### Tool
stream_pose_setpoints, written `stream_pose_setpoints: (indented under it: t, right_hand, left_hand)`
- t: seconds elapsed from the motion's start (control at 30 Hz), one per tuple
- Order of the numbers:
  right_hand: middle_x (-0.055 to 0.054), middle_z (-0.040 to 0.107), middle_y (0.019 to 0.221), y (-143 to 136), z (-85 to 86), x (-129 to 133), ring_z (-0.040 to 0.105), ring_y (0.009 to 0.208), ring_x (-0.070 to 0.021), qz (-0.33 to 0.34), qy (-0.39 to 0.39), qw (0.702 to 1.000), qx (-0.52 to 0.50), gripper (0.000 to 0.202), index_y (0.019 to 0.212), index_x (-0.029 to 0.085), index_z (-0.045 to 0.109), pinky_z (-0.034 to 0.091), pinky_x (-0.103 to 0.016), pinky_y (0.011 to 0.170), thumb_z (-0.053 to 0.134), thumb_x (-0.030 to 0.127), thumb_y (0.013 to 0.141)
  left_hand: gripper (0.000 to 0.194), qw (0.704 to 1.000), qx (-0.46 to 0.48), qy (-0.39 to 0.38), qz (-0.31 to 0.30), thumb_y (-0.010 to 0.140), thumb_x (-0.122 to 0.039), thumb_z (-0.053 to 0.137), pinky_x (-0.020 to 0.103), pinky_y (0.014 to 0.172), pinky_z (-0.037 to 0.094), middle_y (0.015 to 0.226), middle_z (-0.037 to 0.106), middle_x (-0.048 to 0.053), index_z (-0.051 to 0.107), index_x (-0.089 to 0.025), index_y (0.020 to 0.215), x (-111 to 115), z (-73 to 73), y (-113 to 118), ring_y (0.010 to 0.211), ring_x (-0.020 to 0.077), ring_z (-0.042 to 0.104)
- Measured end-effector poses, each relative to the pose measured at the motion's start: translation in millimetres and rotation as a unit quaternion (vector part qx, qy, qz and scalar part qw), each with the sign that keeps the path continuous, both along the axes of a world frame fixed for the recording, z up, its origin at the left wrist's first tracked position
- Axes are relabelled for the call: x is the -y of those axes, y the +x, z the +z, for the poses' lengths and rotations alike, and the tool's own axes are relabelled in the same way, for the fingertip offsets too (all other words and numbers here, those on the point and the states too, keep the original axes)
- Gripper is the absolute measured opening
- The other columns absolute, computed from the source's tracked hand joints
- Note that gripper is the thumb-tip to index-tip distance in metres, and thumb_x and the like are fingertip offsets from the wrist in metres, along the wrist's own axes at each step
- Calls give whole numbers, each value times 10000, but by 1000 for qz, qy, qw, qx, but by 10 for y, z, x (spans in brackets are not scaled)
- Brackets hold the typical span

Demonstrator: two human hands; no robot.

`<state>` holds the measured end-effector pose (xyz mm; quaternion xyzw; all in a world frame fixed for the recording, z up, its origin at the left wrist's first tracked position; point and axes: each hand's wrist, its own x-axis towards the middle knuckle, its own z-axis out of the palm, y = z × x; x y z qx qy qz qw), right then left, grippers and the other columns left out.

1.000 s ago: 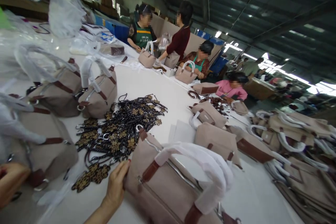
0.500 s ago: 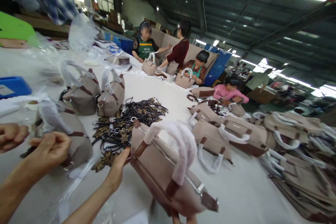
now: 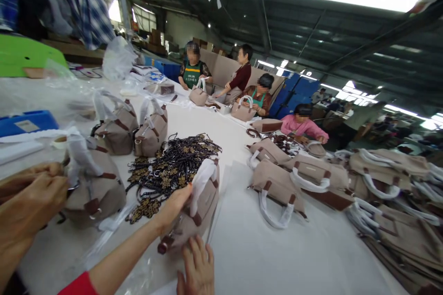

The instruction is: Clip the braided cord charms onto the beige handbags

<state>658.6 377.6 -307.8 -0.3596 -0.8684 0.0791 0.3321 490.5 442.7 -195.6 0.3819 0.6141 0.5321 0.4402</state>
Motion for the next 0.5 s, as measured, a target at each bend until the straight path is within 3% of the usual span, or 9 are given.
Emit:
stream_pose_setpoints:
  t: [0.13,0.2,0.27,0.37,0.43,0.5]
  right_hand:
    - [-74,573,1225,-194,-23,-15,467,1191,-283,50,-42,998,-23,463,1136,210,529,401,-477,973,547,165,676]
    - [-93,567,1222,-200,-91,-15,510,1143,-274,26,-44,997,-55,442,1127,212,530,452,-445,922,512,129,693]
    - [-130,563,1207,-92,-120,-82,541,1100,-260,-41,-38,994,-95,424,1175,193,493,487,-406,869,464,117,760]
    - [-210,523,1204,250,25,-368,518,1112,-297,-160,-18,977,-141,425,1258,111,399,474,-444,852,441,238,855]
    - [-250,486,1221,493,220,-643,485,1127,-345,-188,31,969,-155,548,1274,57,375,441,-494,866,499,364,837]
    - [-251,495,1209,655,396,-901,477,1119,-376,-199,83,965,-153,615,1247,55,423,406,-523,887,549,447,790]
  left_hand:
    - [347,995,-92,43,23,555,-426,682,270,627,420,662,617,8,639,-147,756,-175,284,108,651,185,526]
    - [326,992,-96,62,48,583,-414,646,263,614,407,656,604,13,640,-135,752,-247,379,154,636,174,509]
    - [323,993,-82,82,38,611,-420,613,258,620,406,668,605,17,655,-133,752,-262,488,166,643,170,508]
    - [272,988,-54,109,-90,591,-374,652,223,559,373,605,556,-9,660,-124,699,-222,691,114,570,130,461]
    - [233,970,-40,116,-210,595,-339,665,199,519,333,571,503,-29,639,-115,652,-223,773,57,536,100,418]
    - [212,949,-69,105,-288,598,-326,664,185,510,328,566,489,-40,625,-121,634,-278,740,18,539,96,427]
